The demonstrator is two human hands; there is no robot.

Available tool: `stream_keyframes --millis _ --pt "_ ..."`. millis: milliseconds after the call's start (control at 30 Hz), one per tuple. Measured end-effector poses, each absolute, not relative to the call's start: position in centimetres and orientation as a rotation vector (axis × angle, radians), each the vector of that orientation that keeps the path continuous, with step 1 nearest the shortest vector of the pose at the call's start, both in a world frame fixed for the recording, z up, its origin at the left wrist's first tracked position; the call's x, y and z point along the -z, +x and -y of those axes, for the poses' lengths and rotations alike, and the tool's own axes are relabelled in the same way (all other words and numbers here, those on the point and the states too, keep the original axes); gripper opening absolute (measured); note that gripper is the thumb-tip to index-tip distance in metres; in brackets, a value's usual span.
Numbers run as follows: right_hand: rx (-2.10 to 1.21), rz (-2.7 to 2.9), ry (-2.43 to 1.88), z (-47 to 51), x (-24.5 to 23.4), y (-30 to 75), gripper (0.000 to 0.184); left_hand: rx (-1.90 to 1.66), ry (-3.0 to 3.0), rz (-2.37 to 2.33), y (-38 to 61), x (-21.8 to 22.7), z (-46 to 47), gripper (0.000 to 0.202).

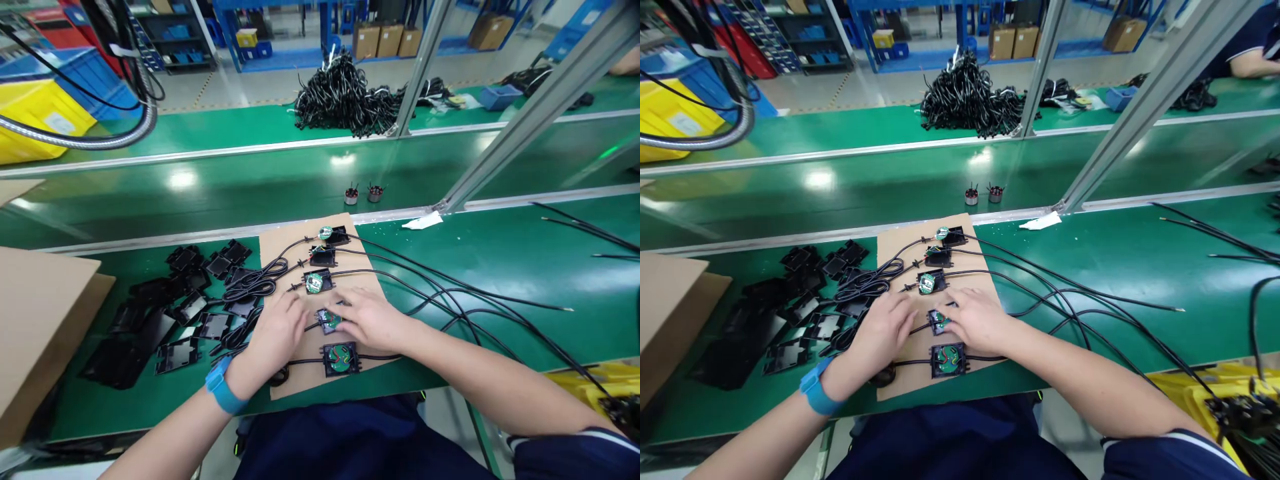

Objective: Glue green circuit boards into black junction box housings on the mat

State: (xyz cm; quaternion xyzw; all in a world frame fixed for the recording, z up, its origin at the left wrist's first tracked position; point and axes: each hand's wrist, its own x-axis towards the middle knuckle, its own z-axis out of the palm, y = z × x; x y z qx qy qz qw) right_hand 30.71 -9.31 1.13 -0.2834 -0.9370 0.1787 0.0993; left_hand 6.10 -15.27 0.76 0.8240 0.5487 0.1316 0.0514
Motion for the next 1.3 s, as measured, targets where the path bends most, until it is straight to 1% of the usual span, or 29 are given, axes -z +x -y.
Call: stream_keyframes --millis 67,133,167,233,300,367,500,633,733,800,1000,1200,1300 --pt "-0.410 2.646 -0.940 8.0 -1.3 30.3 0.035 -0.506 2.451 -1.686 5.5 -0.6 13.2 0.039" --pt "-0.315 2.570 -1.043 6.3 -1.0 29.6 0.033 -0.508 2.389 -1.670 5.0 0.0 11.4 0.057" --pt "-0.295 2.563 -1.084 5.4 -0.6 29.3 0.031 -0.500 2.363 -1.668 4.8 0.3 10.8 0.062" --pt "-0.303 2.579 -1.138 4.1 0.3 28.8 0.024 -0.493 2.319 -1.683 4.6 0.9 10.0 0.064" --pt "-0.347 2.600 -1.133 3.4 1.3 28.5 0.018 -0.498 2.259 -1.710 4.5 1.3 9.9 0.060" --pt "-0.376 2.593 -1.095 3.3 2.2 28.4 0.015 -0.511 2.158 -1.724 4.4 1.4 10.2 0.051" --pt "-0.431 2.590 -0.973 4.2 2.6 29.0 0.021 -0.643 1.935 -1.701 4.1 0.8 10.8 0.042" --pt "-0.523 2.617 -0.849 5.2 1.2 30.0 0.026 -0.795 1.719 -1.707 4.1 0.1 11.1 0.032" --pt "-0.600 2.615 -0.871 5.5 -0.5 30.4 0.027 -0.767 1.716 -1.680 4.7 -0.3 11.3 0.019" --pt "-0.666 2.643 -0.892 5.5 -1.5 30.5 0.026 -0.716 1.782 -1.709 5.3 -0.5 11.5 0.014" --pt "-0.779 2.782 -0.927 5.1 -3.4 29.9 0.023 -0.523 1.851 -1.910 7.0 -0.8 11.1 0.022" --pt "-0.936 2.743 -1.045 4.8 -3.7 29.4 0.023 -0.427 1.742 -1.996 7.8 -0.5 10.5 0.028" --pt "-0.986 2.714 -1.092 4.7 -3.6 29.1 0.023 -0.395 1.721 -2.010 7.9 -0.3 10.4 0.027"
